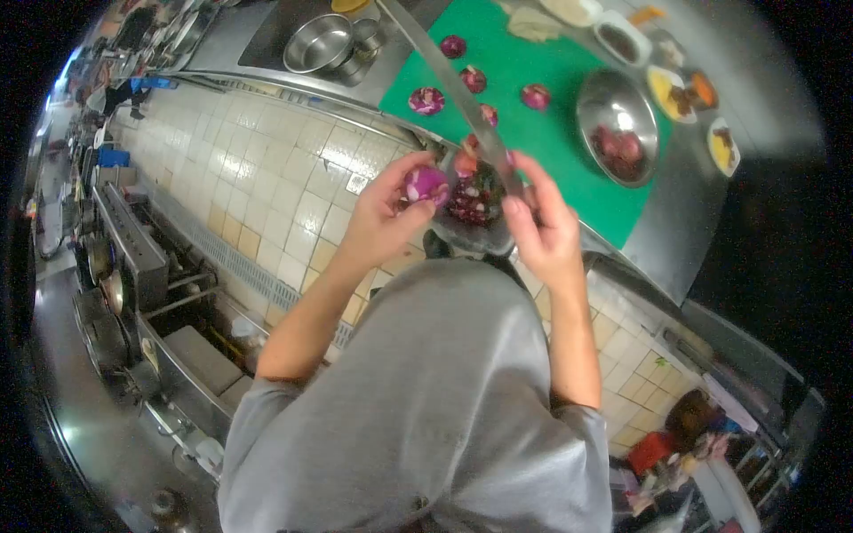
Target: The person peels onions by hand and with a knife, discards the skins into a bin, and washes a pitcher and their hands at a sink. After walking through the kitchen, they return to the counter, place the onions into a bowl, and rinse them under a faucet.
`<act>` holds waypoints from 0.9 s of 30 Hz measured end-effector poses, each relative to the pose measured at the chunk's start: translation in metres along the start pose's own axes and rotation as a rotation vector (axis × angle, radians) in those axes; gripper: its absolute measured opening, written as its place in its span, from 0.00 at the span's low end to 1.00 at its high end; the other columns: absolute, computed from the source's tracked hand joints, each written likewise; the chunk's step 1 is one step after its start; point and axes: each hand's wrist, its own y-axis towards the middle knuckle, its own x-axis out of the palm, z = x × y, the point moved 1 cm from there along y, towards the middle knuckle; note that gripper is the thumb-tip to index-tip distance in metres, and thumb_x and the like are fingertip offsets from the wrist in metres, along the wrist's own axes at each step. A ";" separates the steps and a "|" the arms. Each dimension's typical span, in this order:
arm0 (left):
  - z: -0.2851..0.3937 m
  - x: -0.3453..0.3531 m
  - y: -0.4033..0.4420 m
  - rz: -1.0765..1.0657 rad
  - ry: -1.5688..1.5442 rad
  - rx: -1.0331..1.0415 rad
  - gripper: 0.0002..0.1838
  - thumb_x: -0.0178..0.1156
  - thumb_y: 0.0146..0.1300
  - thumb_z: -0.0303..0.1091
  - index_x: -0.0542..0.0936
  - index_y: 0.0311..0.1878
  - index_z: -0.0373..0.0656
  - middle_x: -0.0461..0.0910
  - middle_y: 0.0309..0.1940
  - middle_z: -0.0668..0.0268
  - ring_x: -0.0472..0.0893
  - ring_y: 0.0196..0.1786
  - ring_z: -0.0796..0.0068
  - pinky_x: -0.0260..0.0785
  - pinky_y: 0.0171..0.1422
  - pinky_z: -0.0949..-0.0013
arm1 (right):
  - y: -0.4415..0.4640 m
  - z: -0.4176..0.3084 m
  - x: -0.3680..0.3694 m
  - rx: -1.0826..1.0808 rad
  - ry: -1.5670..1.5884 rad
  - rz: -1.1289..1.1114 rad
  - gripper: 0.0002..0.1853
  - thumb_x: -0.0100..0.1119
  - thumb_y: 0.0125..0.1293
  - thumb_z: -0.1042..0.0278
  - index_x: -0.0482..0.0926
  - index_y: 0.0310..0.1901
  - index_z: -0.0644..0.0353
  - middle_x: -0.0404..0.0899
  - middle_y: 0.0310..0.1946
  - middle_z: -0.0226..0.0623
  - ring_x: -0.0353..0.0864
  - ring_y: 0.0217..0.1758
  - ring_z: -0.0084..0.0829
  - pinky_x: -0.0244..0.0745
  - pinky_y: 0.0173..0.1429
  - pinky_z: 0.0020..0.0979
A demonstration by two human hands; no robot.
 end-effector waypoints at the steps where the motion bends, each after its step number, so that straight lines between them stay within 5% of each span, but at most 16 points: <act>1: -0.001 0.000 0.003 0.018 -0.127 -0.030 0.34 0.63 0.64 0.19 0.65 0.73 0.35 0.78 0.58 0.60 0.80 0.57 0.74 0.73 0.62 0.69 | -0.004 0.003 -0.001 0.005 -0.011 -0.002 0.24 0.59 0.72 0.73 0.72 0.69 0.63 0.63 0.25 0.19 0.61 0.29 0.14 0.59 0.35 0.19; 7: -0.035 0.018 0.036 0.093 -0.373 -0.051 0.30 0.65 0.63 0.22 0.68 0.69 0.39 0.78 0.55 0.65 0.80 0.57 0.72 0.73 0.64 0.68 | -0.027 0.019 -0.003 0.222 0.125 -0.080 0.26 0.59 0.73 0.70 0.68 0.71 0.62 0.64 0.25 0.19 0.63 0.30 0.15 0.61 0.36 0.20; 13: -0.056 0.047 0.093 0.033 0.317 0.040 0.31 0.71 0.59 0.27 0.70 0.66 0.39 0.78 0.57 0.56 0.78 0.62 0.64 0.67 0.68 0.57 | -0.031 0.016 -0.022 0.282 0.082 -0.134 0.28 0.59 0.75 0.68 0.65 0.73 0.59 0.65 0.22 0.21 0.64 0.27 0.16 0.62 0.34 0.23; 15: -0.072 0.053 0.112 0.068 0.989 0.532 0.33 0.75 0.56 0.36 0.73 0.63 0.40 0.78 0.59 0.50 0.75 0.66 0.51 0.58 0.73 0.44 | -0.033 0.017 -0.030 0.267 0.151 -0.092 0.26 0.56 0.76 0.68 0.65 0.73 0.59 0.65 0.22 0.20 0.63 0.25 0.15 0.61 0.31 0.23; 16: -0.080 0.055 0.123 0.027 0.976 0.555 0.33 0.76 0.54 0.44 0.76 0.62 0.44 0.72 0.66 0.46 0.66 0.73 0.40 0.47 0.76 0.37 | -0.034 0.016 -0.035 0.265 0.152 -0.082 0.26 0.56 0.76 0.68 0.65 0.73 0.59 0.65 0.22 0.20 0.63 0.25 0.15 0.61 0.31 0.23; 20: -0.099 0.062 0.164 0.053 1.133 0.529 0.32 0.73 0.57 0.43 0.77 0.66 0.56 0.55 0.78 0.48 0.55 0.78 0.37 0.42 0.80 0.36 | -0.047 0.026 -0.060 0.265 0.243 0.023 0.24 0.52 0.78 0.69 0.66 0.72 0.61 0.67 0.22 0.21 0.63 0.22 0.14 0.60 0.27 0.21; 27: -0.113 0.073 0.196 0.113 1.225 0.474 0.39 0.74 0.56 0.46 0.71 0.72 0.55 0.52 0.78 0.45 0.51 0.79 0.37 0.37 0.80 0.30 | -0.068 0.071 -0.124 0.193 0.161 0.437 0.23 0.52 0.79 0.65 0.66 0.71 0.61 0.68 0.24 0.22 0.64 0.23 0.15 0.60 0.27 0.20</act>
